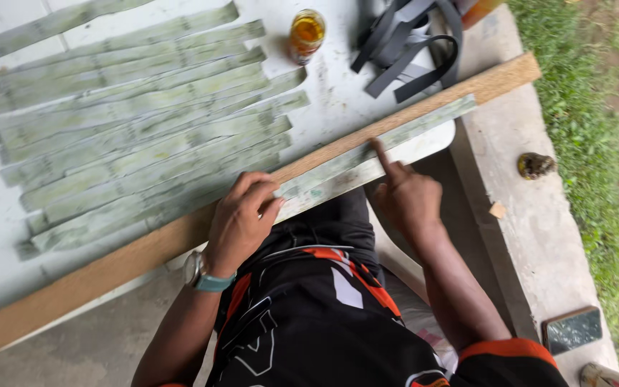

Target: The person repeatedly dips a finger into a small jar of amber glue and spreads it along the length of individual fabric strips laid on a white table. The person handles each strip one at a time, applying glue and then setting it aside.

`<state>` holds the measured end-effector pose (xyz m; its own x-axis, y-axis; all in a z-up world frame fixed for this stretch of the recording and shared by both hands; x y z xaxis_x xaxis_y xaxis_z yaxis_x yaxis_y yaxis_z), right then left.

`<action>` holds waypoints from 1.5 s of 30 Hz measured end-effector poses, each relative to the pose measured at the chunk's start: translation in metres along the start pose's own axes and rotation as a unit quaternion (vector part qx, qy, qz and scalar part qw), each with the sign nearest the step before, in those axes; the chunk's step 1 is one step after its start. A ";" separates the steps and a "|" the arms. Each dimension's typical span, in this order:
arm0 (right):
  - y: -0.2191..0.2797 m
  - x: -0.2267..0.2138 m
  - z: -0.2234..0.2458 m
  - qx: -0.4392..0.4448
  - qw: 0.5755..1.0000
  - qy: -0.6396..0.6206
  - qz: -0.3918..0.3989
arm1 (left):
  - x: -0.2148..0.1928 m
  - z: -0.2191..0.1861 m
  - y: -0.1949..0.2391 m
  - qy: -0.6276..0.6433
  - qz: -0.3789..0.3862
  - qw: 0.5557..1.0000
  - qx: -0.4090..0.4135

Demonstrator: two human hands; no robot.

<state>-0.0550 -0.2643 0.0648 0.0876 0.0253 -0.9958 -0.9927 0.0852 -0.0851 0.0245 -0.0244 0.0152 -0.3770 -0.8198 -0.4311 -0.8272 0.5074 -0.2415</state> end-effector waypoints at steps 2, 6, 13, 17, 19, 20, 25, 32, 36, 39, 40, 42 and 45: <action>-0.009 0.007 -0.016 -0.017 0.998 0.062 -0.005 | 0.000 -0.001 -0.002 -0.008 0.006 1.000 -0.015; -0.003 0.019 -0.032 0.015 0.998 0.060 -0.021 | -0.002 -0.006 -0.002 -0.006 0.018 1.000 -0.017; -0.004 0.014 -0.072 0.130 0.988 0.056 0.057 | 0.000 -0.007 -0.008 0.012 0.019 0.999 -0.029; -0.015 0.015 -0.086 0.088 0.991 -0.027 0.093 | 0.006 0.008 -0.008 0.076 0.048 0.988 -0.129; -0.025 0.013 -0.114 0.137 0.987 0.037 0.073 | 0.008 0.010 -0.010 0.088 0.057 0.983 -0.149; -0.025 0.013 -0.131 0.160 0.984 0.016 0.071 | 0.010 0.012 -0.010 0.086 0.064 0.981 -0.160; -0.035 0.022 -0.198 0.228 0.969 -0.064 0.065 | 0.012 0.018 -0.008 0.065 0.076 0.978 -0.184; -0.100 -0.042 -0.161 0.158 0.976 -0.078 -0.130 | 0.008 0.022 -0.013 0.115 0.060 0.969 -0.212; -0.157 -0.029 -0.071 -0.073 0.981 -0.084 -0.159 | 0.007 0.030 -0.004 0.129 0.064 0.970 -0.195; -0.201 0.005 -0.025 -0.135 0.982 -0.029 -0.132 | 0.019 0.061 0.009 0.183 0.065 0.944 -0.265; -0.213 0.015 -0.012 -0.140 0.984 -0.003 -0.108 | 0.023 0.068 0.016 0.189 0.071 0.937 -0.286; -0.248 0.019 0.002 -0.120 0.989 0.082 -0.037 | 0.030 0.087 0.004 0.195 0.094 0.922 -0.321; -0.245 0.026 -0.001 -0.082 0.993 0.063 0.058 | 0.049 0.115 0.013 0.206 0.139 0.880 -0.405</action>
<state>0.1907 -0.2855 0.0595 -0.0292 -0.0997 -0.9946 -0.9965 -0.0748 0.0367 0.0425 -0.0276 -0.1090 -0.5931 -0.8050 0.0171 -0.6418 0.4854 0.5937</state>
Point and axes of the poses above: each hand's wrist, its own y-axis away from the middle knuckle, its own x-axis out of the palm, z = x × y, the point moved 7 cm from there along -y, towards the middle knuckle, and after that the axes turned 3 degrees about y, right-handed, at the moved point
